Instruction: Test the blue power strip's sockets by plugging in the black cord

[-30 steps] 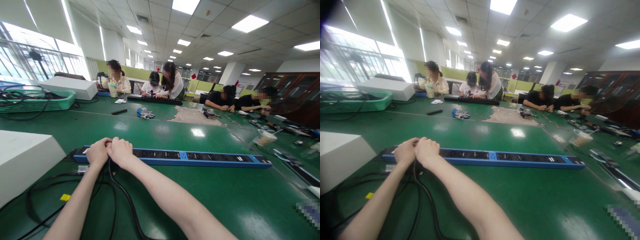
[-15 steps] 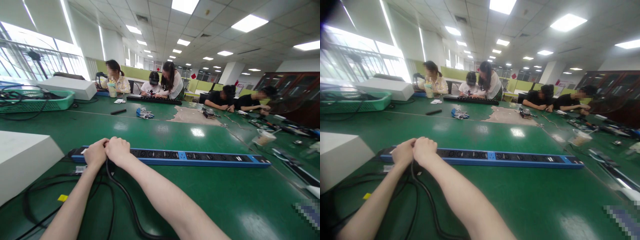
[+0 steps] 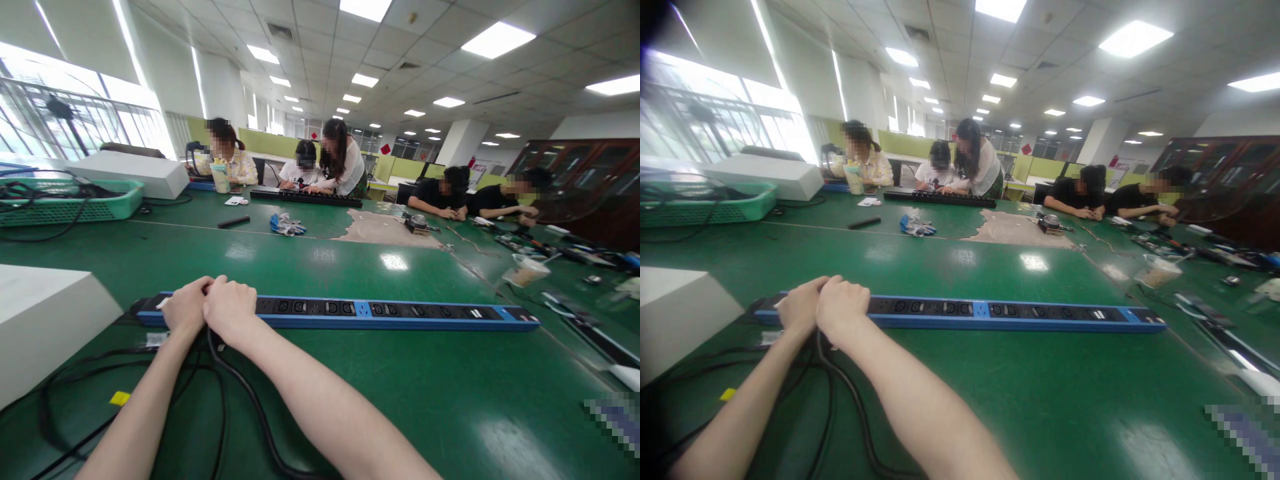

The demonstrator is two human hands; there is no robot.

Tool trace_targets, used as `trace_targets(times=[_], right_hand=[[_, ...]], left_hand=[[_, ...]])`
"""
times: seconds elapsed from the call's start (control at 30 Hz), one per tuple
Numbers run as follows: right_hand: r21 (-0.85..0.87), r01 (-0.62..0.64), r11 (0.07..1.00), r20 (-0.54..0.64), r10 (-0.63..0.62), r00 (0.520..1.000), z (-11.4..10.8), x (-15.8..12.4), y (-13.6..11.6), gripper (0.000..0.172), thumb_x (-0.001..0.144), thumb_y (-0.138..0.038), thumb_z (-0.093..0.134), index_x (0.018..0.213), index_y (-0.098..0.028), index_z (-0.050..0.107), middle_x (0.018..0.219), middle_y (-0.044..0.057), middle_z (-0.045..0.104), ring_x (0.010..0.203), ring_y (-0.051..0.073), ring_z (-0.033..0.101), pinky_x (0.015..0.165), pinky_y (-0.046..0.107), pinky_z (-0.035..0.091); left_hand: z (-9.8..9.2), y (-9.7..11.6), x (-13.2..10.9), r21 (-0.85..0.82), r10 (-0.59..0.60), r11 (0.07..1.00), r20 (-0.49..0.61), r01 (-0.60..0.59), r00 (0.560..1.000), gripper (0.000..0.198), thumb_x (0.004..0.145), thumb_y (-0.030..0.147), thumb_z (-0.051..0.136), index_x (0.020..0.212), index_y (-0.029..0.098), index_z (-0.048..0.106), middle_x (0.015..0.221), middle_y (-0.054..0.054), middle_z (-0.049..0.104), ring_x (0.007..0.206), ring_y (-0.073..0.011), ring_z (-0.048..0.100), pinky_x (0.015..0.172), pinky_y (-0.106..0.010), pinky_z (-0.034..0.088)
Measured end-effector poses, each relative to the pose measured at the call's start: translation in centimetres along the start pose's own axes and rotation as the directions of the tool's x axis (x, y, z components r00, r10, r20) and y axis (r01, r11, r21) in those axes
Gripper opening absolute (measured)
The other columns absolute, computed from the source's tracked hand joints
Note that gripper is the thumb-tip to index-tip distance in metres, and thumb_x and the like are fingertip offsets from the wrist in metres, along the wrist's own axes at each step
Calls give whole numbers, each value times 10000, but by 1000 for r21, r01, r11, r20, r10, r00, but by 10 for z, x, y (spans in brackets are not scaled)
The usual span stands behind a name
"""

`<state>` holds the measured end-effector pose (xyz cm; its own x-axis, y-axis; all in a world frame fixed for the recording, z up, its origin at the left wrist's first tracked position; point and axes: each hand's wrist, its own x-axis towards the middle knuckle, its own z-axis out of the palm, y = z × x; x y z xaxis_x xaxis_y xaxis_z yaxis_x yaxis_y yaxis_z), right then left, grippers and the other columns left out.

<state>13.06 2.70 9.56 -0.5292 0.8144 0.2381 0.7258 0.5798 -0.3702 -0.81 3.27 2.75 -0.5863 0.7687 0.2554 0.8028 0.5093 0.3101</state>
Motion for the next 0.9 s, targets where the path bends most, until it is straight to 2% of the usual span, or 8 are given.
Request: trace_targets(times=[0.2,0.37,0.57,0.8,0.9], right_hand=[[-33,42,999,-1,-42,999,3,-2,1,234,912,-300,584,1100,-164,553,1015,153,766,937,316,761,780,429,587],[-36,60,998,-27,-61,998,2,-5,3,242,942,-323,553,1113,-151,562,994,156,764,925,307,759,787,424,585],[28,-12,1000,-11,13,1000,-4,9,8,415,994,-483,466,1079,-111,630,1019,186,753,960,332,748,790,429,590],[67,-25,997,-28,27,999,-1,-8,16,390,986,-495,477,1110,-153,617,1003,154,756,940,314,744,795,405,577],[101,-45,994,-42,49,998,-16,-6,18,393,960,-545,526,1120,-196,613,1031,128,757,970,293,730,817,380,564]], left_hand=[[0,1,0,4,-20,1000,3,20,1000,404,974,502,411,1053,272,732,983,-118,748,825,-262,631,666,-323,370],[1,1,1,2,-24,1000,0,24,1000,374,973,465,419,1082,296,734,998,-101,745,798,-252,617,669,-326,370],[1,-1,-2,-9,2,1000,-17,-2,1000,359,971,390,402,1112,314,723,942,-77,733,726,-230,582,640,-321,323],[1,-1,-3,-42,-6,999,-15,5,1000,313,947,409,437,1012,314,728,915,-67,727,721,-234,571,668,-335,328],[-1,2,-4,-46,-10,999,-15,9,1000,302,934,421,458,989,311,734,913,-76,725,763,-256,592,704,-351,357]])
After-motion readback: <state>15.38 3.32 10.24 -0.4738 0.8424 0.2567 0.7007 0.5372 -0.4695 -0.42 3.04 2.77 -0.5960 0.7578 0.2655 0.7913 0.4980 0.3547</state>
